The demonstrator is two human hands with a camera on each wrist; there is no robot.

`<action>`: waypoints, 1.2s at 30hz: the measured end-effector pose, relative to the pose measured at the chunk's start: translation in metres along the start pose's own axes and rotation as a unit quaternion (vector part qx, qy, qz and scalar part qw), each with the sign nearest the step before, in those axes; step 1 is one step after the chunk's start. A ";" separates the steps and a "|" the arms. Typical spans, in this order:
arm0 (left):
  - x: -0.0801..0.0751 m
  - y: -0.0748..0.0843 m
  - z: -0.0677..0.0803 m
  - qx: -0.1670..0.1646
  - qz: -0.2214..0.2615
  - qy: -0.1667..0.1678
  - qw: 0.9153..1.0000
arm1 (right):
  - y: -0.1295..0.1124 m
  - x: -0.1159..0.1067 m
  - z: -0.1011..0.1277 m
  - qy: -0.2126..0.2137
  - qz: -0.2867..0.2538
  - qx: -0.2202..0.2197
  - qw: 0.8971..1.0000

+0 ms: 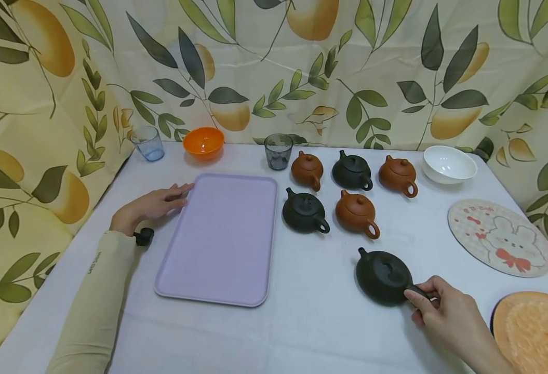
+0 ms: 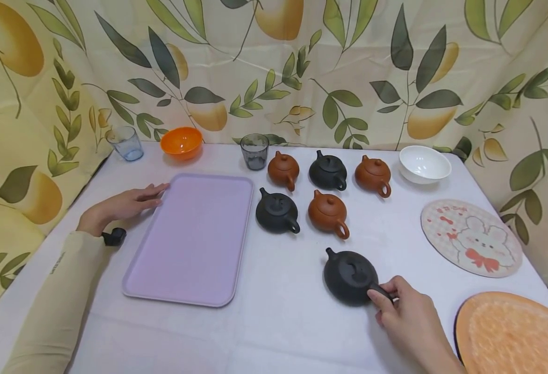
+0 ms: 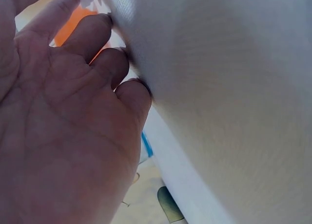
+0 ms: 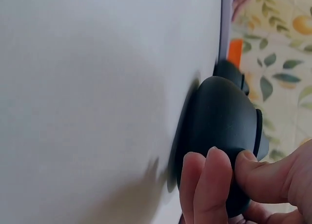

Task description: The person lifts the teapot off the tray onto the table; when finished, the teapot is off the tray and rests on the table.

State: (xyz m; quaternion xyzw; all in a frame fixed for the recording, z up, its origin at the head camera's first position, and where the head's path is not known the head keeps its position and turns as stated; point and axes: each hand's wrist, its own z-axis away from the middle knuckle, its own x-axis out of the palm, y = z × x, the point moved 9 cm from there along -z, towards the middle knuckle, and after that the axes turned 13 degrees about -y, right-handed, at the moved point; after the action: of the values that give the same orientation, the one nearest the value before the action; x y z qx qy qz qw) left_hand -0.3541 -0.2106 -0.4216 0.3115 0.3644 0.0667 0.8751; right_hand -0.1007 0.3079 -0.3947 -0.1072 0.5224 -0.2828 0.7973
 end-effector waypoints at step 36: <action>0.001 -0.001 -0.004 0.006 -0.019 0.010 1.000 | 0.025 -0.072 -0.074 0.044 -0.005 0.004 0.999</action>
State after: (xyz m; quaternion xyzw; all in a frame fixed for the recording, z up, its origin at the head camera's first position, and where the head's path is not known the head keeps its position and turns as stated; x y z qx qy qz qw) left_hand -0.3565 -0.2096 -0.4249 0.3089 0.3800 0.0507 0.8704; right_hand -0.1794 0.3775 -0.3825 -0.0943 0.5555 -0.2935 0.7723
